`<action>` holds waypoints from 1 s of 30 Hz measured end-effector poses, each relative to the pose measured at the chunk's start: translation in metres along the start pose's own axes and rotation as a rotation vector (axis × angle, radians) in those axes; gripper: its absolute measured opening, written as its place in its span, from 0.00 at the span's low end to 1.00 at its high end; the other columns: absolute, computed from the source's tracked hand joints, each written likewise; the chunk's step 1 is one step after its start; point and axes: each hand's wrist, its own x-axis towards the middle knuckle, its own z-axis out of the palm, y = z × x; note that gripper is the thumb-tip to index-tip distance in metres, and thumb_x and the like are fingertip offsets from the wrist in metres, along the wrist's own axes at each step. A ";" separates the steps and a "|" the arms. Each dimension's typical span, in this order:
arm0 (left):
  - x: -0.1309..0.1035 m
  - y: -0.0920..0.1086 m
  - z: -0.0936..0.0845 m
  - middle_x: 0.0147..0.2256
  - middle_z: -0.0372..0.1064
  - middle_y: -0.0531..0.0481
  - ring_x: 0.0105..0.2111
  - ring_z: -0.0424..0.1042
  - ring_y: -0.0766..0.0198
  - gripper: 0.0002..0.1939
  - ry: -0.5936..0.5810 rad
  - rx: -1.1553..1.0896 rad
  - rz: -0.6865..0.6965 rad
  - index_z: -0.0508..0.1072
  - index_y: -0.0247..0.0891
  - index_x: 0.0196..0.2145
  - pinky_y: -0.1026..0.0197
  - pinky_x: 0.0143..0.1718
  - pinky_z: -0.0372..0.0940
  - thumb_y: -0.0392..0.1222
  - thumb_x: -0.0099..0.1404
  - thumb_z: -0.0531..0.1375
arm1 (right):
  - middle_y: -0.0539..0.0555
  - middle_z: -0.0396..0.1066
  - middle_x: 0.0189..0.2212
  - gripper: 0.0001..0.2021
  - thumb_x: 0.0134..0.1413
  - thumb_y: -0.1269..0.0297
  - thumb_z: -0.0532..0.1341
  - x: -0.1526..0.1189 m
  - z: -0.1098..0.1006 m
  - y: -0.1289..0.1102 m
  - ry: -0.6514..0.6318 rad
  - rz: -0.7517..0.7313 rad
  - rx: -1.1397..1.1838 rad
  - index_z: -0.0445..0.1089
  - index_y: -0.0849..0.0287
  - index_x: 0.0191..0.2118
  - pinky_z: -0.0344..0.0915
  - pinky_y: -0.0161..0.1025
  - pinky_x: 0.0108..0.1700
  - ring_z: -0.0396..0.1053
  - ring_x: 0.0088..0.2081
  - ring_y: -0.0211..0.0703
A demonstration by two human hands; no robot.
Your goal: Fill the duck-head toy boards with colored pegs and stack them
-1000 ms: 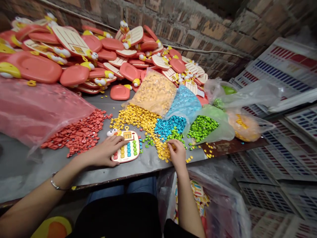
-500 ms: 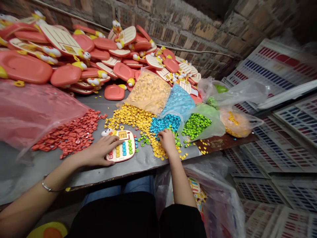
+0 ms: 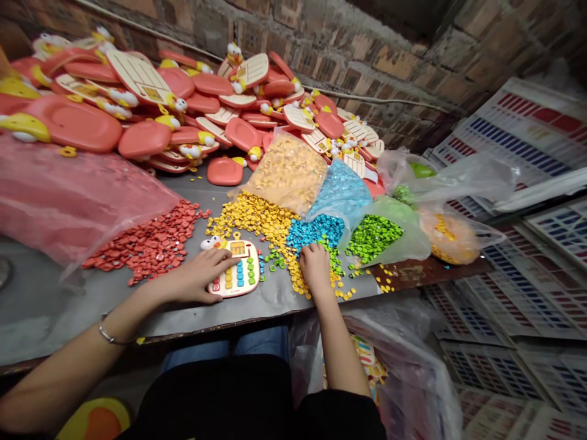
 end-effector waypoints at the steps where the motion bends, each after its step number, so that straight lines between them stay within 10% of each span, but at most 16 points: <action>1: 0.000 0.000 -0.001 0.58 0.54 0.38 0.59 0.53 0.44 0.43 -0.006 -0.001 -0.003 0.51 0.39 0.64 0.45 0.60 0.51 0.45 0.53 0.62 | 0.58 0.70 0.33 0.07 0.56 0.73 0.57 -0.002 0.001 0.000 0.027 0.002 0.019 0.71 0.57 0.30 0.56 0.42 0.39 0.63 0.39 0.51; 6: 0.000 0.001 -0.002 0.59 0.53 0.38 0.59 0.53 0.45 0.43 -0.022 -0.003 -0.004 0.51 0.38 0.64 0.46 0.60 0.50 0.45 0.54 0.62 | 0.57 0.70 0.36 0.08 0.60 0.71 0.54 -0.013 -0.006 -0.006 0.119 -0.042 0.399 0.70 0.58 0.35 0.61 0.43 0.44 0.65 0.41 0.49; 13: 0.000 -0.005 0.005 0.57 0.55 0.41 0.56 0.56 0.47 0.43 0.047 -0.011 0.041 0.51 0.42 0.65 0.47 0.59 0.51 0.45 0.54 0.63 | 0.54 0.70 0.35 0.09 0.64 0.69 0.54 -0.036 -0.017 -0.041 -0.287 -0.296 0.667 0.70 0.57 0.35 0.64 0.40 0.43 0.67 0.40 0.44; 30: -0.001 -0.001 0.002 0.60 0.52 0.39 0.61 0.51 0.45 0.43 0.008 0.003 0.019 0.50 0.40 0.64 0.47 0.61 0.48 0.48 0.54 0.62 | 0.57 0.73 0.37 0.10 0.64 0.69 0.54 -0.061 0.015 -0.047 0.085 -0.330 0.521 0.73 0.56 0.40 0.68 0.44 0.43 0.68 0.40 0.46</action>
